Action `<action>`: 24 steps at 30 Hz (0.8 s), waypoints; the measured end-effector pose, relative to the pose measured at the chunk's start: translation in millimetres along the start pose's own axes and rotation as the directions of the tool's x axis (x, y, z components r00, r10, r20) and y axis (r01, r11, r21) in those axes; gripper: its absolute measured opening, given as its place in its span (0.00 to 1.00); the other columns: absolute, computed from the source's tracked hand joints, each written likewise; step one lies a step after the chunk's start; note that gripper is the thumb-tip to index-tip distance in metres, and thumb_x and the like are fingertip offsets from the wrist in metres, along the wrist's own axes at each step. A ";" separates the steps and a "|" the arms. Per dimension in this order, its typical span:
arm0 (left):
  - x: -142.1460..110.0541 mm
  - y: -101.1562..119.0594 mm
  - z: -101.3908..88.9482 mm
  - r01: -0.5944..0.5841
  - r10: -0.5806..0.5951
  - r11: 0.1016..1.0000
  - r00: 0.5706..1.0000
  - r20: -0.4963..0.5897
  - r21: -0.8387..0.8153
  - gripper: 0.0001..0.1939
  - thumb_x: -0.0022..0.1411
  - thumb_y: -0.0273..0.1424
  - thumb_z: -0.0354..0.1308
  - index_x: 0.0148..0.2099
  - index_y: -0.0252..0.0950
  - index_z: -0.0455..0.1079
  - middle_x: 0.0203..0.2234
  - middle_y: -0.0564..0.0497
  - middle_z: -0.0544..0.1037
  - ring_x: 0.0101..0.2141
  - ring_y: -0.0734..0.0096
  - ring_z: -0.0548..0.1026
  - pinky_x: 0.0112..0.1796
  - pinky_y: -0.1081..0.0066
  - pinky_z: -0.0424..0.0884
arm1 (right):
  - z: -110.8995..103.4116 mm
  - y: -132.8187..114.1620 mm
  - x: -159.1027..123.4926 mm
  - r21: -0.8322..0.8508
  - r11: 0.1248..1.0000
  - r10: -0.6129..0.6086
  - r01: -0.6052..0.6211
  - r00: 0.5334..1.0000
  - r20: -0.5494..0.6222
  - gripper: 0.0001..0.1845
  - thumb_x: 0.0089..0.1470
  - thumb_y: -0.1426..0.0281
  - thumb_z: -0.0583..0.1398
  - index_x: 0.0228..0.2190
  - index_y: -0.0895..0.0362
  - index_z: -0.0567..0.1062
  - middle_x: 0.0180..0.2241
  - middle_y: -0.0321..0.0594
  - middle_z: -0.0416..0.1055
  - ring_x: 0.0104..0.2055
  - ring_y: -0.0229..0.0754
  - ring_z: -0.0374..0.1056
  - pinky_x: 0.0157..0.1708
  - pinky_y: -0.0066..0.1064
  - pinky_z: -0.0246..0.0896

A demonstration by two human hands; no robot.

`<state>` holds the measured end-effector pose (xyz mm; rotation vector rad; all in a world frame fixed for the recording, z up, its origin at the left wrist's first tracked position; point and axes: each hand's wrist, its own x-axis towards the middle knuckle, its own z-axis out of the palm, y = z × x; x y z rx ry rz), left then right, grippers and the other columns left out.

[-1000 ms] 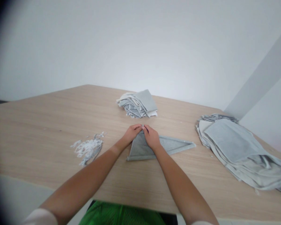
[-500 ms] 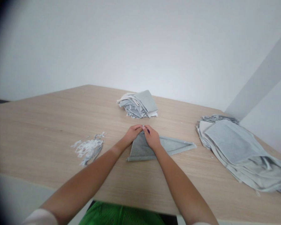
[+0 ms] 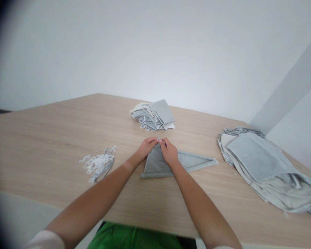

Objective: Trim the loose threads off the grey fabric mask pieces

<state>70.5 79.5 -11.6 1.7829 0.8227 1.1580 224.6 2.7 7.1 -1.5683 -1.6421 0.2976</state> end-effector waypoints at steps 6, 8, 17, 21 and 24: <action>-2.0 3.5 -0.5 -0.017 0.017 1.000 1.000 -0.007 -0.004 0.21 0.65 0.48 0.56 0.35 0.35 0.76 0.32 0.50 0.80 0.36 0.65 0.74 0.41 0.69 0.70 | 0.6 -0.5 -0.3 0.032 0.999 -0.038 0.038 0.999 0.004 0.23 0.71 0.50 0.47 0.45 0.48 0.75 0.41 0.37 0.78 0.45 0.46 0.73 0.45 0.33 0.61; -2.5 5.0 -0.7 -0.027 0.026 1.000 1.000 -0.013 -0.006 0.20 0.66 0.47 0.55 0.35 0.35 0.75 0.32 0.49 0.80 0.36 0.65 0.74 0.41 0.69 0.70 | 0.4 -0.8 -0.1 0.029 0.999 -0.041 0.041 0.999 -0.007 0.22 0.71 0.49 0.48 0.48 0.48 0.74 0.41 0.38 0.78 0.45 0.47 0.74 0.45 0.33 0.61; -2.1 5.0 -1.0 -0.010 0.010 1.000 1.000 -0.025 0.016 0.19 0.66 0.45 0.54 0.35 0.36 0.74 0.31 0.50 0.79 0.35 0.65 0.73 0.38 0.70 0.69 | 1.4 -0.1 -0.1 -0.002 1.000 -0.027 0.027 1.000 -0.001 0.23 0.70 0.47 0.50 0.46 0.50 0.73 0.35 0.38 0.77 0.40 0.47 0.74 0.39 0.31 0.60; -1.8 3.8 -1.1 -0.013 0.013 1.000 1.000 -0.025 0.023 0.18 0.66 0.44 0.54 0.36 0.36 0.75 0.32 0.49 0.80 0.36 0.65 0.74 0.39 0.70 0.70 | -0.2 -2.1 -0.7 -0.024 0.998 -0.051 0.051 0.999 -0.005 0.23 0.70 0.48 0.49 0.46 0.49 0.75 0.34 0.37 0.76 0.37 0.45 0.73 0.38 0.30 0.58; -1.6 3.4 -1.0 -0.032 0.032 0.999 0.999 -0.024 0.022 0.17 0.67 0.43 0.54 0.36 0.36 0.75 0.33 0.49 0.80 0.37 0.65 0.75 0.40 0.70 0.70 | -1.0 -2.9 -1.2 -0.017 0.998 -0.055 0.055 0.998 -0.009 0.23 0.70 0.49 0.50 0.46 0.49 0.76 0.34 0.37 0.77 0.37 0.45 0.73 0.38 0.30 0.58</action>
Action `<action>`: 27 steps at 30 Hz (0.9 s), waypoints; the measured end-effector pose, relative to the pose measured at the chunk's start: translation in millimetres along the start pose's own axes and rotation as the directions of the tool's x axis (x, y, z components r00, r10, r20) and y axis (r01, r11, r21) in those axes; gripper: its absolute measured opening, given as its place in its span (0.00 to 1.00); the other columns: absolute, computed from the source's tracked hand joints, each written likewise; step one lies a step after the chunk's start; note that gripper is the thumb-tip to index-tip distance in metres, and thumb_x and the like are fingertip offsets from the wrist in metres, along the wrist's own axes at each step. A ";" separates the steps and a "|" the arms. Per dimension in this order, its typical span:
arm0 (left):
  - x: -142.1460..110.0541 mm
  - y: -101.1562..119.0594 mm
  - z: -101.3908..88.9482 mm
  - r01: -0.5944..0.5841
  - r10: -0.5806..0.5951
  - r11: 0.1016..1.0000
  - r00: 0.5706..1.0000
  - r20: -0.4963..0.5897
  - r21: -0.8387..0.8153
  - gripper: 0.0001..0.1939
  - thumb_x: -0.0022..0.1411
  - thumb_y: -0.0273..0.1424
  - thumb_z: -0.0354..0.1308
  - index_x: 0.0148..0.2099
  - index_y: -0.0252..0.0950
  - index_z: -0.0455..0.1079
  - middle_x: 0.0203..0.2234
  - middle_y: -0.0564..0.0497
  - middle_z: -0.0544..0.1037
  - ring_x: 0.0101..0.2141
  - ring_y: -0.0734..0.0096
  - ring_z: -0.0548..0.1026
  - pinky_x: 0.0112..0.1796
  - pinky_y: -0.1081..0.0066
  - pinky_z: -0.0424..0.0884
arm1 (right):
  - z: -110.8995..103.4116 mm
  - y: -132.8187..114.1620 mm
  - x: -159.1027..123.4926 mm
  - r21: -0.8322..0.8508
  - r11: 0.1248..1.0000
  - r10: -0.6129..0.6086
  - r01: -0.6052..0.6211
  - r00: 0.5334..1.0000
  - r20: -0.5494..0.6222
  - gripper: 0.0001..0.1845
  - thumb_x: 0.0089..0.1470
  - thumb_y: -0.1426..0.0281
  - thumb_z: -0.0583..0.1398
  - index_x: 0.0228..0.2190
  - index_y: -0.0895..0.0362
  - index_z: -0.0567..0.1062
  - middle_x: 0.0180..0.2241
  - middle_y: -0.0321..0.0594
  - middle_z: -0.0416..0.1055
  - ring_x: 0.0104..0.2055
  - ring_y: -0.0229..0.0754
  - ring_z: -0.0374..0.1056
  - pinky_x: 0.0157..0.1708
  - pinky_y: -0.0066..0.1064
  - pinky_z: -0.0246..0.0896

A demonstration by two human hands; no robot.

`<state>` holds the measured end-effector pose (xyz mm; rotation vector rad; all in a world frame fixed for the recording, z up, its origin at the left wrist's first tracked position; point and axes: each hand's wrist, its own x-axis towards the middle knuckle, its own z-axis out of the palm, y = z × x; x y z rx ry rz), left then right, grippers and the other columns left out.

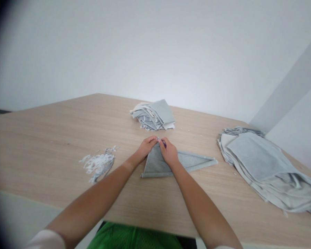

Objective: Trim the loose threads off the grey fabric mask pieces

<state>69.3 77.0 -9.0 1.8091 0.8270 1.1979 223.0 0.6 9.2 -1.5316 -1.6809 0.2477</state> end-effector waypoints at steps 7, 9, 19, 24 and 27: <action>0.7 -1.4 0.3 -0.014 0.014 1.000 1.000 0.018 -0.001 0.16 0.67 0.41 0.54 0.37 0.36 0.75 0.33 0.49 0.80 0.37 0.65 0.75 0.41 0.70 0.70 | 0.1 2.8 1.1 0.053 0.999 0.008 -0.009 0.999 0.031 0.22 0.71 0.51 0.50 0.44 0.49 0.78 0.37 0.38 0.79 0.41 0.45 0.73 0.43 0.31 0.60; 1.4 -2.9 0.1 -0.016 0.015 1.000 1.000 0.025 0.007 0.16 0.66 0.42 0.54 0.37 0.36 0.76 0.33 0.50 0.80 0.36 0.65 0.75 0.41 0.70 0.70 | 0.5 4.2 1.9 0.053 0.999 0.008 -0.010 0.999 0.041 0.22 0.71 0.51 0.50 0.43 0.50 0.78 0.37 0.39 0.79 0.41 0.45 0.73 0.43 0.31 0.60; 0.9 -2.5 -1.1 -0.004 0.004 1.000 0.998 0.066 -0.005 0.17 0.66 0.43 0.55 0.39 0.35 0.78 0.35 0.49 0.83 0.38 0.64 0.77 0.43 0.70 0.71 | 0.4 9.8 4.0 0.099 0.995 -0.015 0.009 0.998 0.056 0.21 0.70 0.52 0.51 0.41 0.50 0.78 0.35 0.37 0.78 0.40 0.44 0.72 0.42 0.30 0.60; 0.2 -1.3 -1.4 0.006 -0.007 1.000 0.998 0.061 0.022 0.18 0.65 0.43 0.55 0.38 0.36 0.78 0.35 0.49 0.83 0.39 0.64 0.77 0.44 0.70 0.72 | 0.4 11.7 5.3 0.096 0.995 -0.013 0.006 0.998 0.068 0.21 0.69 0.52 0.51 0.41 0.50 0.78 0.36 0.37 0.78 0.40 0.44 0.72 0.43 0.31 0.60; 0.4 -1.6 -1.3 0.011 -0.013 1.000 0.998 0.058 0.023 0.18 0.64 0.44 0.55 0.38 0.36 0.78 0.34 0.49 0.83 0.39 0.63 0.77 0.44 0.69 0.72 | 0.0 11.4 5.3 0.106 0.994 -0.017 0.009 0.997 0.071 0.21 0.69 0.52 0.51 0.42 0.50 0.78 0.37 0.38 0.78 0.41 0.44 0.72 0.44 0.31 0.61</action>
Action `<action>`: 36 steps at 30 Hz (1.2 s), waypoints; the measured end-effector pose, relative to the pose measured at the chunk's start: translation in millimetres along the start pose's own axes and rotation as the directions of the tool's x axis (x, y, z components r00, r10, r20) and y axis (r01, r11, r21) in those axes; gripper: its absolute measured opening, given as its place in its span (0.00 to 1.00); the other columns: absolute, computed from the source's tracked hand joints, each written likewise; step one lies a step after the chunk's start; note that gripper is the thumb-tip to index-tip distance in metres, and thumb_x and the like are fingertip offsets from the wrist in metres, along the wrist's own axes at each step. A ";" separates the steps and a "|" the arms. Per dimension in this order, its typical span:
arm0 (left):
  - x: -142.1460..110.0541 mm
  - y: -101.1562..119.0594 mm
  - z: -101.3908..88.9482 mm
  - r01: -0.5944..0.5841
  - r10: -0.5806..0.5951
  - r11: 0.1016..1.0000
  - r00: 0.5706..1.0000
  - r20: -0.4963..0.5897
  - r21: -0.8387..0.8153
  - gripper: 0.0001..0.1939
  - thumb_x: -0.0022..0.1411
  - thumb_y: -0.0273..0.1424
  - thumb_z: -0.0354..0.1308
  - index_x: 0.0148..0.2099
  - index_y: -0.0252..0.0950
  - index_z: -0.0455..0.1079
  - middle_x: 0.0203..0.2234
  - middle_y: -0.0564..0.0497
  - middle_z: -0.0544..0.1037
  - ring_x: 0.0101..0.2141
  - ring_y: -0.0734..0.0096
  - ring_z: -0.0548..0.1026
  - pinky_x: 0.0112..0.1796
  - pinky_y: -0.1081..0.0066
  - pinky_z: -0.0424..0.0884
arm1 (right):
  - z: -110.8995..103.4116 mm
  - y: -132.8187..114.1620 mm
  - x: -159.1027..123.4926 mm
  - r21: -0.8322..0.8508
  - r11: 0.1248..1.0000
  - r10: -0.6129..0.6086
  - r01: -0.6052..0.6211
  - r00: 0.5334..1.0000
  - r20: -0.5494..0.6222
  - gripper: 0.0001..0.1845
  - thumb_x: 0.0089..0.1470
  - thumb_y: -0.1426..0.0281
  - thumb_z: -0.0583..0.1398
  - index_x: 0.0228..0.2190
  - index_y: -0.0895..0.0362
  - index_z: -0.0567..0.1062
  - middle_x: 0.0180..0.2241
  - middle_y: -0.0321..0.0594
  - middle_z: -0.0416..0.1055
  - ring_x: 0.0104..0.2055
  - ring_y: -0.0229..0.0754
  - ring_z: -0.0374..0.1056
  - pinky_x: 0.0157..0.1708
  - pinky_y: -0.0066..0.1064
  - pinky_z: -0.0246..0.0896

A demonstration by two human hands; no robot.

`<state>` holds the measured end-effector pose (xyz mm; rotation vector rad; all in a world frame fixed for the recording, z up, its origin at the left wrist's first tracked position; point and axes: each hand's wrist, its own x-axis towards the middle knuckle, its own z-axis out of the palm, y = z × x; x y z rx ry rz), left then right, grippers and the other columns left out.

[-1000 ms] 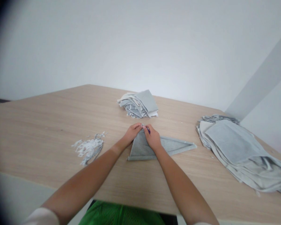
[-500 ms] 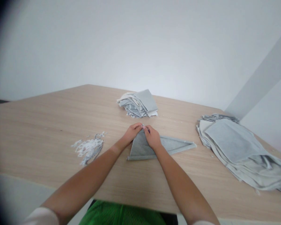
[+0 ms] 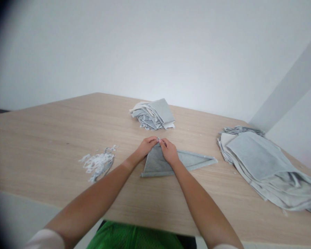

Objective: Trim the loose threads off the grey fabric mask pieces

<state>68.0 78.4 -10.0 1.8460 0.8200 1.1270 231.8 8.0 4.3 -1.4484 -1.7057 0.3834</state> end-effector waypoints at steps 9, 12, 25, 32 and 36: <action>-2.1 2.8 -0.5 0.005 -0.004 0.999 1.000 0.010 -0.034 0.16 0.63 0.42 0.57 0.36 0.35 0.78 0.32 0.49 0.82 0.36 0.64 0.76 0.42 0.69 0.72 | -1.1 -2.3 0.5 -0.016 1.000 0.008 -0.007 0.999 0.033 0.21 0.70 0.54 0.51 0.43 0.50 0.79 0.40 0.39 0.80 0.44 0.45 0.73 0.46 0.32 0.63; -2.2 1.3 0.0 -0.002 0.003 0.999 1.000 0.013 -0.050 0.16 0.64 0.42 0.57 0.35 0.35 0.78 0.31 0.49 0.81 0.36 0.64 0.76 0.41 0.69 0.72 | -0.7 -1.9 0.4 -0.008 1.000 -0.005 0.005 0.999 0.035 0.22 0.70 0.54 0.50 0.43 0.51 0.80 0.41 0.40 0.80 0.45 0.45 0.73 0.47 0.32 0.63; -1.3 -1.1 0.2 0.021 -0.020 0.999 0.999 0.030 -0.045 0.17 0.63 0.44 0.56 0.34 0.35 0.76 0.29 0.50 0.79 0.35 0.65 0.74 0.39 0.70 0.71 | 0.0 0.0 1.2 0.001 1.000 -0.004 0.004 0.999 0.032 0.22 0.70 0.55 0.51 0.43 0.51 0.80 0.40 0.40 0.81 0.43 0.45 0.73 0.46 0.32 0.63; -2.6 2.2 0.1 0.019 -0.018 0.999 1.000 0.025 -0.050 0.17 0.63 0.43 0.57 0.34 0.35 0.76 0.29 0.51 0.79 0.35 0.65 0.74 0.39 0.69 0.71 | 0.0 -0.8 1.9 -0.013 1.000 0.002 -0.002 1.000 0.027 0.21 0.70 0.55 0.51 0.42 0.51 0.80 0.40 0.40 0.81 0.43 0.45 0.73 0.45 0.32 0.63; -3.2 3.0 0.1 0.026 -0.025 0.999 0.999 0.025 -0.048 0.17 0.63 0.44 0.56 0.34 0.35 0.77 0.29 0.50 0.79 0.35 0.65 0.74 0.39 0.69 0.71 | -0.3 -2.1 1.6 -0.011 1.000 0.014 -0.014 0.999 0.029 0.21 0.70 0.55 0.51 0.42 0.51 0.80 0.38 0.40 0.80 0.42 0.45 0.73 0.44 0.32 0.63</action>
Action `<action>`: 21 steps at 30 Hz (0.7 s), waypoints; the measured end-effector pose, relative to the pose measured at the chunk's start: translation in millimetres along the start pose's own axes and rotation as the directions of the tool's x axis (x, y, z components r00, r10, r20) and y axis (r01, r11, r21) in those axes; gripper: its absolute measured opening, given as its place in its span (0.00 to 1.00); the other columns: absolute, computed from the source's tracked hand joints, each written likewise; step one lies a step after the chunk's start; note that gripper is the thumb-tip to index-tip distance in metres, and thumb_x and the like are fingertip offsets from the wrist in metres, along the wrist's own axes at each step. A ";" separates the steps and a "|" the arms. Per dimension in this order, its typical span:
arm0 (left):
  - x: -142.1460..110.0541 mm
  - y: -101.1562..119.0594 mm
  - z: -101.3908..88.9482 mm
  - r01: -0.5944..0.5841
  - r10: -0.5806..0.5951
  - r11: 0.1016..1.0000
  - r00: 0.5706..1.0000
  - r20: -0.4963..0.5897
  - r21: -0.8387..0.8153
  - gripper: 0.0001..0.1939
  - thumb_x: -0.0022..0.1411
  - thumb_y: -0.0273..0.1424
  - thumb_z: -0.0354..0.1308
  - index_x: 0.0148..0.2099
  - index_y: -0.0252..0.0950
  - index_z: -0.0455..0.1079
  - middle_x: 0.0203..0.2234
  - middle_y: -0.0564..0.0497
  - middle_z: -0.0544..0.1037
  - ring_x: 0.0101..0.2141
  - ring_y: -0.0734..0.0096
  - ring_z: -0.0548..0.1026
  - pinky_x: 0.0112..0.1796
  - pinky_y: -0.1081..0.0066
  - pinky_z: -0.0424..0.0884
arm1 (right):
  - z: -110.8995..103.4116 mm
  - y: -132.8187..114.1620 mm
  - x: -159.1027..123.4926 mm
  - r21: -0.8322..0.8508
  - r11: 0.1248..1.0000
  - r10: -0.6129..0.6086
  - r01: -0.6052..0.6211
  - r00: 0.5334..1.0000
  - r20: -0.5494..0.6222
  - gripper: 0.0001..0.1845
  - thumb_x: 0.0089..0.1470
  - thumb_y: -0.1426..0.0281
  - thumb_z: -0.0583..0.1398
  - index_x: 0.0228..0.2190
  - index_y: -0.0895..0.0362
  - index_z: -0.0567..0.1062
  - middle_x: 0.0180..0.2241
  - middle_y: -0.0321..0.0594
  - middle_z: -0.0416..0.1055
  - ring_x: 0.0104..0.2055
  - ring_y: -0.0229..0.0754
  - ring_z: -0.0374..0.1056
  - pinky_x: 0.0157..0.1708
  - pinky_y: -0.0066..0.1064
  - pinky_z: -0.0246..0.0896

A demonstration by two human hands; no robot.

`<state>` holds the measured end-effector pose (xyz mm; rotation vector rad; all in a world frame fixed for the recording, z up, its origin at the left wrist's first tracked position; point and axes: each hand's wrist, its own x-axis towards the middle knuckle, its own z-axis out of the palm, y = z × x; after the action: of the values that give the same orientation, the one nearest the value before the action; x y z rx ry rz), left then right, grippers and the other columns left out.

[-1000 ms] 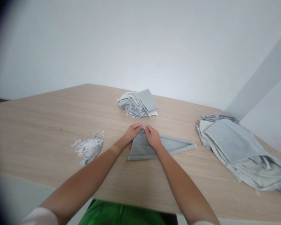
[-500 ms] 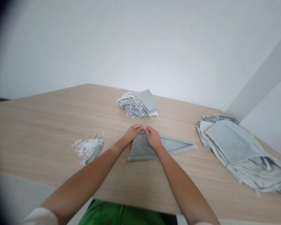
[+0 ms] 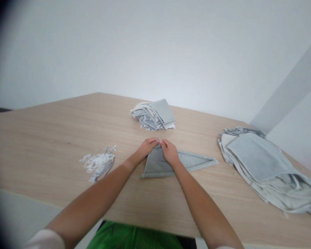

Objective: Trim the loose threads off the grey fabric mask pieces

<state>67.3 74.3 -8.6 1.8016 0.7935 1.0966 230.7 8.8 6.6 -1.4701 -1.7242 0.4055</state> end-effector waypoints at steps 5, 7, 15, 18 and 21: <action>0.4 -0.3 -0.2 -0.006 0.006 1.000 1.000 0.004 0.008 0.18 0.62 0.45 0.57 0.35 0.36 0.77 0.31 0.50 0.80 0.35 0.64 0.75 0.40 0.69 0.71 | 0.3 0.6 -0.1 0.016 1.000 -0.010 0.010 1.000 -0.003 0.21 0.70 0.55 0.51 0.42 0.51 0.80 0.40 0.40 0.80 0.43 0.45 0.73 0.46 0.32 0.63; 0.6 -0.5 0.1 -0.006 0.006 1.000 1.000 0.004 0.002 0.18 0.62 0.45 0.57 0.34 0.35 0.77 0.30 0.50 0.80 0.36 0.64 0.75 0.40 0.68 0.71 | 0.7 1.1 0.3 0.019 1.000 -0.007 0.007 1.000 -0.002 0.21 0.70 0.55 0.51 0.41 0.51 0.80 0.41 0.41 0.80 0.44 0.45 0.73 0.47 0.33 0.63; 1.0 -3.4 1.1 0.017 -0.017 0.999 1.000 -0.002 -0.046 0.19 0.62 0.47 0.59 0.36 0.35 0.78 0.32 0.48 0.82 0.36 0.63 0.76 0.40 0.68 0.72 | 1.4 1.4 1.4 0.036 0.999 -0.013 0.013 1.000 -0.020 0.22 0.69 0.54 0.51 0.40 0.52 0.80 0.39 0.40 0.80 0.43 0.45 0.72 0.44 0.32 0.63; 0.6 -3.2 1.1 0.014 -0.014 0.998 1.000 0.002 -0.068 0.20 0.62 0.47 0.59 0.36 0.34 0.78 0.33 0.48 0.81 0.36 0.64 0.76 0.39 0.68 0.72 | 1.4 1.8 1.8 0.039 0.999 -0.007 0.008 1.000 -0.022 0.22 0.69 0.54 0.51 0.39 0.52 0.80 0.37 0.40 0.80 0.41 0.45 0.72 0.43 0.31 0.63; -0.4 -1.2 0.8 0.017 -0.016 0.997 1.000 0.004 -0.070 0.20 0.62 0.48 0.59 0.36 0.34 0.78 0.32 0.49 0.81 0.35 0.64 0.75 0.38 0.68 0.72 | 1.2 1.8 1.7 0.045 0.999 -0.008 0.010 1.000 -0.023 0.22 0.68 0.54 0.51 0.39 0.53 0.80 0.37 0.39 0.79 0.40 0.45 0.71 0.41 0.31 0.62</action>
<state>67.7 74.2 -10.0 1.7356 0.7576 1.0968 231.1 11.2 5.2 -1.4292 -1.6927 0.4184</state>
